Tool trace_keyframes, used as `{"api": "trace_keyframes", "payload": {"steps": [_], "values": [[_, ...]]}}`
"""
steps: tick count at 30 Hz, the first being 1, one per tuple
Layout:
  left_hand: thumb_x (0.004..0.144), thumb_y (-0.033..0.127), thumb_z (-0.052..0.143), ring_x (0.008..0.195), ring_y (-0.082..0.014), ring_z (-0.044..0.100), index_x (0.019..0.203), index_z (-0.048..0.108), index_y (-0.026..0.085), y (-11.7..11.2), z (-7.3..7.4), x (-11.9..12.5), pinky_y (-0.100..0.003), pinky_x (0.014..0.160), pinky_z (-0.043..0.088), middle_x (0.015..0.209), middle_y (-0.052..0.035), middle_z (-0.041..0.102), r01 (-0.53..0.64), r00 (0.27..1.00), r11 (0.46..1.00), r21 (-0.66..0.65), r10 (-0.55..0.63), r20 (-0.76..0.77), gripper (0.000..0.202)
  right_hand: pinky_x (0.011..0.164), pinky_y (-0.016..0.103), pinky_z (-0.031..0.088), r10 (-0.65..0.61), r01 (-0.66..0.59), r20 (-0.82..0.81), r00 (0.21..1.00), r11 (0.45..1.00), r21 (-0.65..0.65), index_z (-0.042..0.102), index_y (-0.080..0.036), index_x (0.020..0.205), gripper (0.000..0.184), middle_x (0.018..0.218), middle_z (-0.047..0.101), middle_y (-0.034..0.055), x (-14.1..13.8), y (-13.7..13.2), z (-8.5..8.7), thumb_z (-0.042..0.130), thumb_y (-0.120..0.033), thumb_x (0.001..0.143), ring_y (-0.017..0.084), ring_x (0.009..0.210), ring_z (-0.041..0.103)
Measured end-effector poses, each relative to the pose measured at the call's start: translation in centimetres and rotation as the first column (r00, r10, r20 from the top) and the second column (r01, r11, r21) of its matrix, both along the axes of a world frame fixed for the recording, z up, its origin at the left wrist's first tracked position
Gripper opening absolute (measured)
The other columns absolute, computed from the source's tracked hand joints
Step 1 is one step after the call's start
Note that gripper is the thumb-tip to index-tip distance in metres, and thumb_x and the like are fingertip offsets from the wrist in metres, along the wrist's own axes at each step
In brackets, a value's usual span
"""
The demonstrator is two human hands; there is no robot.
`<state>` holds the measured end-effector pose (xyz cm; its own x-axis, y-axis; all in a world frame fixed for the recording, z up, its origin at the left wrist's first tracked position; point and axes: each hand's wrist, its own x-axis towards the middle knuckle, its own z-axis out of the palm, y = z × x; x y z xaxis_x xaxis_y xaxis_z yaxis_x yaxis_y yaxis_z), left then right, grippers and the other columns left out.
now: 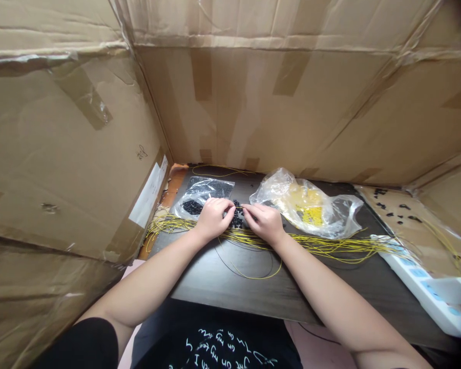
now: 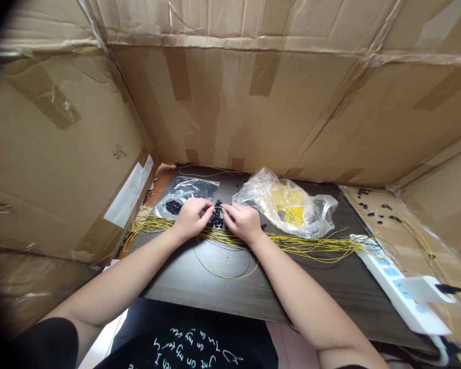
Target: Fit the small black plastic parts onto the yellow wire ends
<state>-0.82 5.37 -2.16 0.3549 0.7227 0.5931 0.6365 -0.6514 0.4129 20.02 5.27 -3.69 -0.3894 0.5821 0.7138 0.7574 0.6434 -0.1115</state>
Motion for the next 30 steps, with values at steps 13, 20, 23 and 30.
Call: {"api": "trace_keyframes", "payload": {"steps": [13, 20, 23, 30], "values": [[0.098, 0.028, 0.054, 0.08, -0.0184, 0.063, 0.092, 0.065, 0.018, 0.25, -0.34, 0.12, -0.034, 0.082, 0.041, 0.083, -0.0024, 0.07, 0.005, 0.999, 1.0, 0.011, -0.005, -0.035, 0.016, 0.062, 0.027, 0.038, -0.025, 0.03, 0.071, 0.997, 0.997, -0.07, 0.068, -0.016, 0.086, 0.029, 0.078, 0.07, 0.0053, -0.34, -0.09, -0.08, 0.046, -0.029, 0.1, 0.015, 0.066, 0.059], [0.102, 0.033, 0.047, 0.088, -0.0211, 0.064, 0.1, 0.069, 0.018, 0.12, -0.4, 0.39, -0.038, 0.089, 0.041, 0.091, -0.0061, 0.073, 0.094, 0.983, 0.995, 0.038, -0.087, -0.162, 0.027, 0.059, 0.028, 0.035, -0.001, 0.009, 0.151, 0.989, 0.999, -0.053, 0.064, -0.017, 0.081, 0.032, 0.073, 0.065, 0.0046, -0.47, -0.28, 0.08, 0.042, -0.029, 0.1, 0.015, 0.062, 0.054], [0.103, 0.031, 0.045, 0.087, -0.0213, 0.063, 0.097, 0.069, 0.018, 0.19, -0.47, 0.41, -0.039, 0.089, 0.041, 0.091, -0.0063, 0.073, 0.081, 0.98, 0.996, 0.042, -0.072, -0.183, 0.028, 0.06, 0.028, 0.036, -0.002, 0.013, 0.165, 0.986, 0.998, -0.066, 0.066, -0.017, 0.086, 0.032, 0.076, 0.065, 0.0049, -0.42, -0.25, 0.03, 0.042, -0.031, 0.101, 0.015, 0.064, 0.055], [0.101, 0.03, 0.048, 0.085, -0.0209, 0.062, 0.09, 0.066, 0.017, 0.33, -0.62, 0.22, -0.038, 0.086, 0.041, 0.087, -0.0048, 0.071, 0.054, 0.987, 0.997, 0.062, -0.044, -0.155, 0.025, 0.059, 0.029, 0.033, -0.018, 0.026, 0.238, 0.971, 0.999, -0.031, 0.069, -0.017, 0.098, 0.034, 0.08, 0.066, 0.0051, -0.43, -0.1, -0.18, 0.041, -0.036, 0.104, 0.015, 0.064, 0.055]]}}
